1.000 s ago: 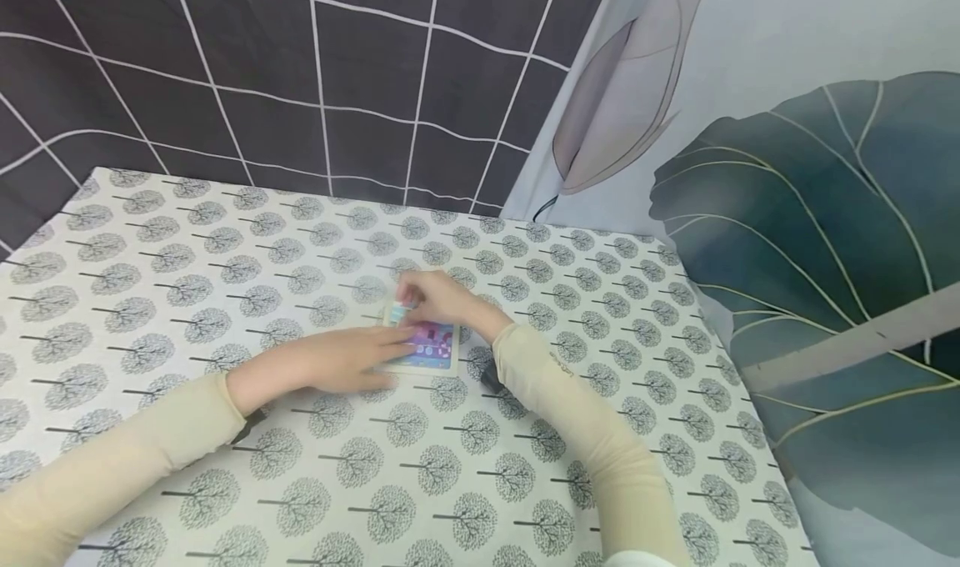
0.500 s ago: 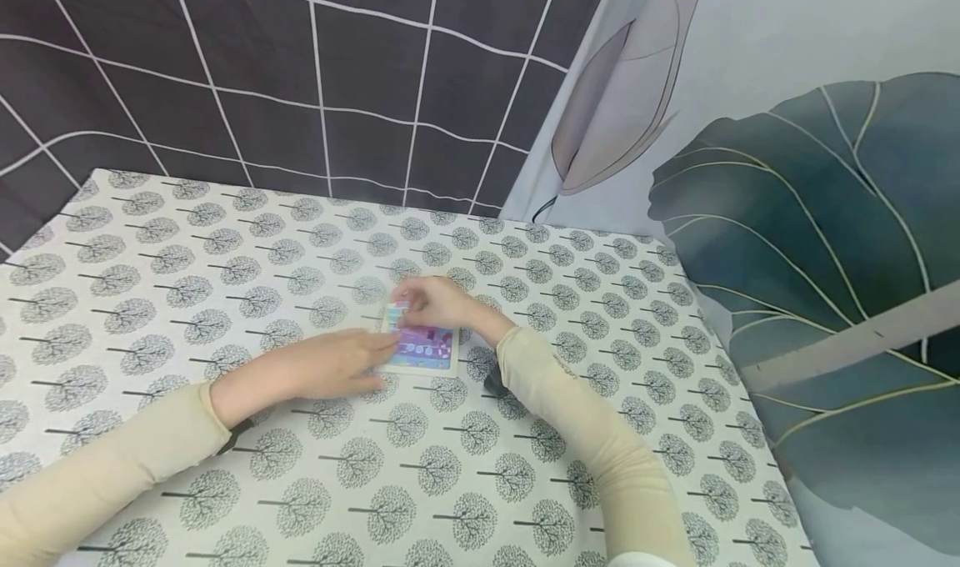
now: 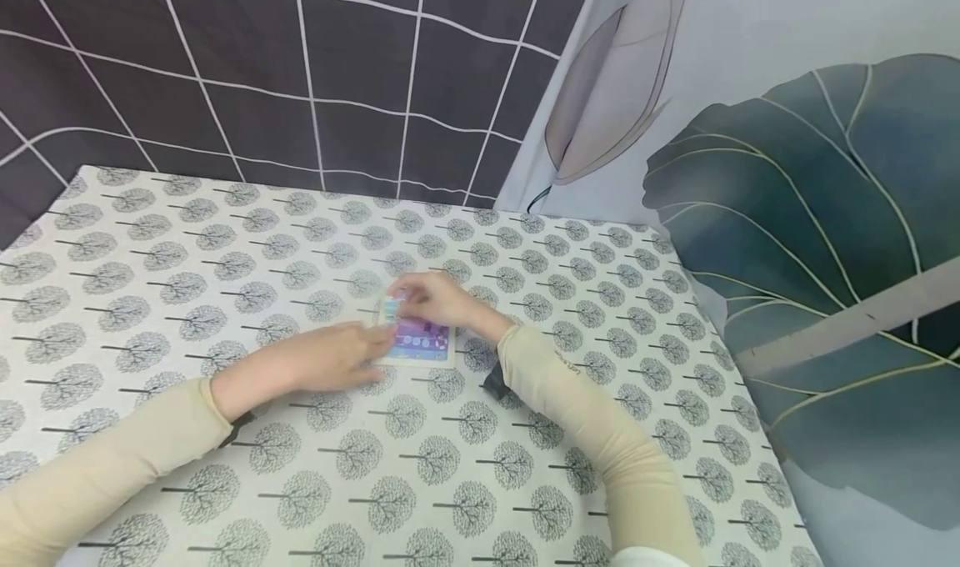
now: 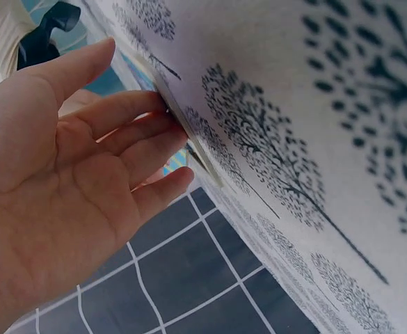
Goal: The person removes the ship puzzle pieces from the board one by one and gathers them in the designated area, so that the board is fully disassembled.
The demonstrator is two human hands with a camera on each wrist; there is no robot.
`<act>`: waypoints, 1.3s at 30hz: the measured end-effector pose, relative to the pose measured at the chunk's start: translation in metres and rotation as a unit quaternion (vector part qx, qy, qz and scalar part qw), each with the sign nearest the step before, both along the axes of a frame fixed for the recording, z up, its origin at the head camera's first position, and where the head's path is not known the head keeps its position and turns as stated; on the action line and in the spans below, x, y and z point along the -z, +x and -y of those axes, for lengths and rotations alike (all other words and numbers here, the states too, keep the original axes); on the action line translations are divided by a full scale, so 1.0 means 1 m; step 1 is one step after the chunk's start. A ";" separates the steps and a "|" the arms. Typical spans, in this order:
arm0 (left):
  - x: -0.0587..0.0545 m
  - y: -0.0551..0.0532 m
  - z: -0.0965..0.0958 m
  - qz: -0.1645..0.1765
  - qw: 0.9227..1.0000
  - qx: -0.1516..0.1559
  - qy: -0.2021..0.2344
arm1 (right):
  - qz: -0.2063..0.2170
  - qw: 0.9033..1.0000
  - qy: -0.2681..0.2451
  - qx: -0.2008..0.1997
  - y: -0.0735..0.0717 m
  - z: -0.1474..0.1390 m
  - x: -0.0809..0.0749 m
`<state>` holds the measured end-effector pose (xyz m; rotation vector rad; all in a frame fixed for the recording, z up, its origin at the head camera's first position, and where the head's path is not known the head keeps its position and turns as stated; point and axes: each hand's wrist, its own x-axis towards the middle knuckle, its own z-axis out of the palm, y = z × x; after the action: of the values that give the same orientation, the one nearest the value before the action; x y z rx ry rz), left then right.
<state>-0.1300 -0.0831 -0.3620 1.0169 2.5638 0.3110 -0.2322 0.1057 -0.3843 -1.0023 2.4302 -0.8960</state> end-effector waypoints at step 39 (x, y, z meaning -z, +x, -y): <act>-0.004 -0.004 0.002 0.013 1.000 0.002 -0.003 | 0.071 0.991 -0.008 0.109 0.008 -0.060 -0.007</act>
<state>-0.1338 -0.0854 -0.3585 1.0097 2.5373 0.3139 -0.2246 0.1658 -0.3772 -0.6609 2.4468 -1.0229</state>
